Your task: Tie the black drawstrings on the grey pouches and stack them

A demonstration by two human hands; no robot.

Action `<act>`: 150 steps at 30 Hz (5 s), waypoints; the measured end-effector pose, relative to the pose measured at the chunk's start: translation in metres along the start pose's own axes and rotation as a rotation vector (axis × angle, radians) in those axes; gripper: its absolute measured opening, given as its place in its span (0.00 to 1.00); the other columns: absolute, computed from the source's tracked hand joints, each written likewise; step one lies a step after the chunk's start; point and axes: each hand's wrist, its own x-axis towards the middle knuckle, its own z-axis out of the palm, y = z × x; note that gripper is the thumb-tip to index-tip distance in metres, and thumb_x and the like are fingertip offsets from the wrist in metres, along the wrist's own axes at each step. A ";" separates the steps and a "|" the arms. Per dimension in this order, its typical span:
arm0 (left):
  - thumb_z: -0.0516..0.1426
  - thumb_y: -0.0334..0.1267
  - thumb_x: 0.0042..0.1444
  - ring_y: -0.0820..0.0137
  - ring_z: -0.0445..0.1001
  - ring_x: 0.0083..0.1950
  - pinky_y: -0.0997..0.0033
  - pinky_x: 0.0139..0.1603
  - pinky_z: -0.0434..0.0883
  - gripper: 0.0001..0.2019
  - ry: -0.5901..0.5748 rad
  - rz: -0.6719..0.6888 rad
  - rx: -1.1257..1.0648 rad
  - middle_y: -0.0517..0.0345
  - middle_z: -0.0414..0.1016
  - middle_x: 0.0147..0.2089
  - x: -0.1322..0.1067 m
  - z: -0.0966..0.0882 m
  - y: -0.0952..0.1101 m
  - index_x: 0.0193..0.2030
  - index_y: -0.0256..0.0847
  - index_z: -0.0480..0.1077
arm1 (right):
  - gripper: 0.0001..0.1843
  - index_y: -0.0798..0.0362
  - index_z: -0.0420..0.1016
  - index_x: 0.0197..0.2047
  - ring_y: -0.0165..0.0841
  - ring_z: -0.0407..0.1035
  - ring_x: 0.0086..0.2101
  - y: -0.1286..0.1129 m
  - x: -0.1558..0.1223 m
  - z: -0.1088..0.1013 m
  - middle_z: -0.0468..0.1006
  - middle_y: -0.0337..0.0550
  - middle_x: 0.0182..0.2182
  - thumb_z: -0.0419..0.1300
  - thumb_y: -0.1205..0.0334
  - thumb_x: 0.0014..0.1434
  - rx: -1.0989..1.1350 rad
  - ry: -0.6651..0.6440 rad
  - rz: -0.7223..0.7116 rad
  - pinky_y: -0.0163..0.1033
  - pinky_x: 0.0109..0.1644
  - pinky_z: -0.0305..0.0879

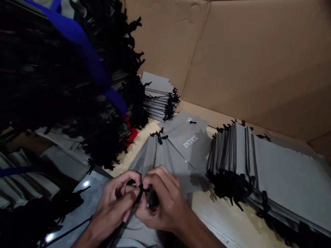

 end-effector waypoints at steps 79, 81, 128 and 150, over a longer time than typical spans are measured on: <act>0.67 0.51 0.64 0.60 0.87 0.43 0.75 0.42 0.81 0.12 0.268 0.095 0.688 0.57 0.86 0.42 -0.024 -0.047 0.016 0.49 0.51 0.78 | 0.12 0.49 0.75 0.35 0.37 0.67 0.34 0.037 0.022 -0.002 0.77 0.40 0.33 0.59 0.68 0.73 -0.253 -0.480 -0.427 0.44 0.28 0.62; 0.61 0.54 0.69 0.64 0.83 0.35 0.76 0.39 0.78 0.12 0.243 0.068 0.777 0.60 0.82 0.35 -0.026 -0.046 0.020 0.44 0.51 0.77 | 0.12 0.49 0.75 0.34 0.37 0.67 0.34 0.037 0.022 -0.002 0.76 0.39 0.33 0.59 0.69 0.72 -0.258 -0.465 -0.434 0.43 0.28 0.61; 0.53 0.61 0.74 0.73 0.67 0.22 0.77 0.24 0.68 0.27 0.266 0.143 0.559 0.64 0.70 0.24 -0.006 -0.041 0.005 0.31 0.44 0.73 | 0.10 0.51 0.76 0.39 0.34 0.65 0.33 0.039 0.036 -0.013 0.77 0.38 0.34 0.58 0.62 0.75 -0.084 -0.549 -0.126 0.44 0.31 0.52; 0.62 0.44 0.72 0.71 0.81 0.34 0.75 0.38 0.79 0.13 0.257 0.426 0.986 0.58 0.80 0.52 -0.007 -0.026 0.000 0.61 0.54 0.76 | 0.04 0.50 0.78 0.44 0.31 0.76 0.40 0.037 0.044 -0.051 0.79 0.41 0.45 0.61 0.66 0.71 0.398 -0.425 0.337 0.37 0.45 0.73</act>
